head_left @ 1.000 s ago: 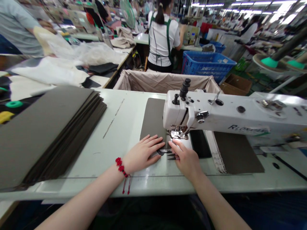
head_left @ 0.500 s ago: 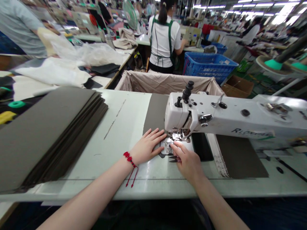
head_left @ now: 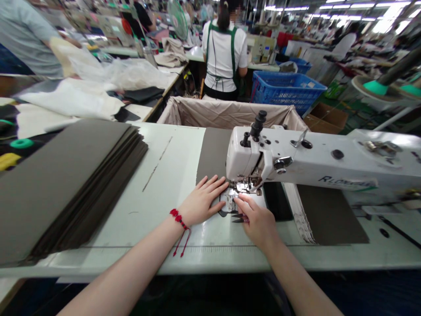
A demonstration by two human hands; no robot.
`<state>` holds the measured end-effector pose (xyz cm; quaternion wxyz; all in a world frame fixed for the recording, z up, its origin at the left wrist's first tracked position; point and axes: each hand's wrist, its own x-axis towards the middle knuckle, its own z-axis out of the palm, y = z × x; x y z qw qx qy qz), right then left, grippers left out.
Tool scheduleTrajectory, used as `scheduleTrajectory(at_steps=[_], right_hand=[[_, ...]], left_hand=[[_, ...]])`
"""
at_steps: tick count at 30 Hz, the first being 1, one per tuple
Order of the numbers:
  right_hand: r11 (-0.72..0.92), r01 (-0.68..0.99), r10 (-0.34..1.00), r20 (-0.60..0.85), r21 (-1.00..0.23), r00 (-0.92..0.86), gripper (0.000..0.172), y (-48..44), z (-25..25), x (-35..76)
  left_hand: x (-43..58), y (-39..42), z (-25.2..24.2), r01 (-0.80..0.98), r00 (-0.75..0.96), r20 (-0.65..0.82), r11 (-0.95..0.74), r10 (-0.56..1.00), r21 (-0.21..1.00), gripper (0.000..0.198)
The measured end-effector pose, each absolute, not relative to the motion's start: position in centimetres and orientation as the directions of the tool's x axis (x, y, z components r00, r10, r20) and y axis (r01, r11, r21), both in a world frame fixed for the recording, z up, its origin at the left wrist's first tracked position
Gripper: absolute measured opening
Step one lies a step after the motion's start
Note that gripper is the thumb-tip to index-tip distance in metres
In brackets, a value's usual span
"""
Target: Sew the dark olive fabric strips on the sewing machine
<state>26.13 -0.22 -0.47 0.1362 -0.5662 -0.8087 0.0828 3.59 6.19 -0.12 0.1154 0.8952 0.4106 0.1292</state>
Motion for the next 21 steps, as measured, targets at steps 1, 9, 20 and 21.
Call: scheduleTrajectory(at_steps=[1,9,20,21], right_hand=[[0.346,0.893,0.938,0.125,-0.289,-0.323,0.059,-0.23,-0.49,26.13],[0.351,0.886,0.936,0.123,-0.303,-0.329,0.057,-0.23,-0.30,26.22],[0.347,0.887,0.937,0.150,-0.305,-0.315,0.045,-0.36,0.10,25.98],[0.346,0.887,0.937,0.152,-0.305,-0.314,0.046,-0.40,0.13,25.99]], left_hand=[[3.59,6.18,-0.12,0.705,0.628,0.140,-0.635,0.766,0.315,0.058],[3.57,6.12,-0.05,0.697,0.621,0.149,-0.629,0.770,0.346,0.055],[3.61,6.07,-0.73,0.733,0.585,0.188,-0.614,0.789,0.293,0.068],[3.64,6.07,-0.74,0.736,0.583,0.189,-0.612,0.790,0.288,0.068]])
